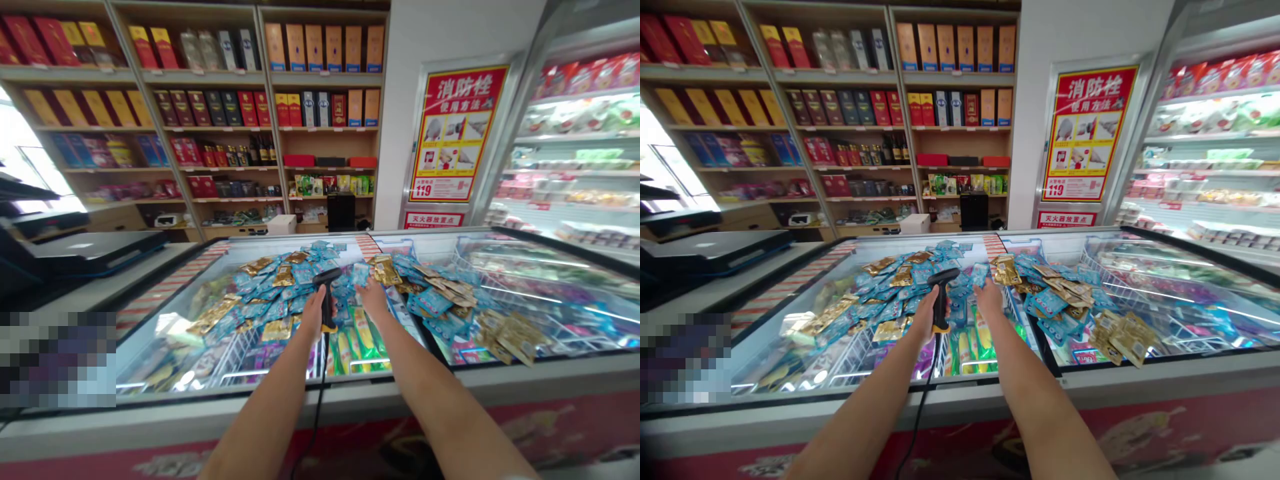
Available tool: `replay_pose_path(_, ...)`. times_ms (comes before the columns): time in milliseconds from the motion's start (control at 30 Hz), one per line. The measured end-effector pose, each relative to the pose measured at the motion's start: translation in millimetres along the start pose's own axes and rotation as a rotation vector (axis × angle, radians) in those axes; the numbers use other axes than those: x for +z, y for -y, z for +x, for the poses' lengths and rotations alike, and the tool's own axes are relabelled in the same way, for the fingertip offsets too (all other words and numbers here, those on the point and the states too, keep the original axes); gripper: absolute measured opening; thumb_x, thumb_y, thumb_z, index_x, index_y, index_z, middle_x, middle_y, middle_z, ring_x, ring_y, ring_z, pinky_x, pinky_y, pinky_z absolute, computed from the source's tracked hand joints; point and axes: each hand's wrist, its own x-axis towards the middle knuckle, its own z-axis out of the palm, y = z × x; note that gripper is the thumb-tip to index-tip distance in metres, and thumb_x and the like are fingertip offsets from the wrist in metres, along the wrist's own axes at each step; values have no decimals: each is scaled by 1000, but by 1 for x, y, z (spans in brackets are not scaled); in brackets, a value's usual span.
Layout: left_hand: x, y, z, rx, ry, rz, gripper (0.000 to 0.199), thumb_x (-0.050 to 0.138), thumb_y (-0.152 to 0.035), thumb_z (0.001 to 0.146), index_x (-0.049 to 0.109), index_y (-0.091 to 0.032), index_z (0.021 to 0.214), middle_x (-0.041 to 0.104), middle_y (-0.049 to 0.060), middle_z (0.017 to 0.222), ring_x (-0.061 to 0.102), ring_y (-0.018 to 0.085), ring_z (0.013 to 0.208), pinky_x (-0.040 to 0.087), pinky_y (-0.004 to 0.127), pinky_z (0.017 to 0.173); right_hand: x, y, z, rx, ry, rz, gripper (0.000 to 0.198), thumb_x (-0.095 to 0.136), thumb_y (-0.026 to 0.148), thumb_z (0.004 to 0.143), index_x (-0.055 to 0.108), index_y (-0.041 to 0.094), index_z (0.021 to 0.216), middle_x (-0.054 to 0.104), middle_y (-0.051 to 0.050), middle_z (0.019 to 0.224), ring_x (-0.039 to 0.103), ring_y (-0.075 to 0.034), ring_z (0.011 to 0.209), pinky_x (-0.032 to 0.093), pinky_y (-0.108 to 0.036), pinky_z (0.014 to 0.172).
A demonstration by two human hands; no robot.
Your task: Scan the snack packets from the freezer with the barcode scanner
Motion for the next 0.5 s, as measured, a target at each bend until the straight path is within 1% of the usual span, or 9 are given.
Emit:
replay_pose_path(67,0,-1,1,-14,12,-8,49,58,-58,73,58,-12,88,59,2,64,52,10,47,40,21,43,0,2,-1,-3,-2,-45,20,49,28,84,62,17,95,64,-6,76,57,-18,71,37,-26,64)
replay_pose_path(133,-1,-2,2,-32,26,-12,49,58,-59,72,59,-12,86,60,3,64,52,10,47,40,21,43,0,2,-2,0,-20,-68,28,43,23,87,59,15,108,66,-9,88,59,-20,80,38,-27,68)
replay_pose_path(233,-1,-3,1,-42,43,-11,49,59,-59,72,59,-12,81,60,4,63,52,10,46,40,21,43,0,-1,-1,-13,-19,-40,36,41,20,87,53,15,120,66,-12,99,60,-22,89,39,-28,73)
replay_pose_path(300,0,-4,-1,-41,41,-8,48,58,-59,72,59,-12,79,59,3,62,51,10,46,40,21,43,1,-3,-1,-14,6,22,35,44,22,86,54,15,119,66,-11,98,61,-21,88,40,-28,74)
replay_pose_path(400,2,-6,-4,-42,31,3,47,58,-59,72,59,-12,78,58,3,60,51,10,46,40,21,43,1,-6,-2,8,49,122,29,47,27,85,59,15,109,68,-8,88,63,-19,81,42,-27,72)
replay_pose_path(500,3,-7,-6,-40,20,6,48,58,-60,72,60,-12,80,59,3,60,52,10,46,39,21,43,1,-6,-3,2,48,158,26,48,29,85,62,15,102,68,-8,84,63,-18,78,42,-27,71)
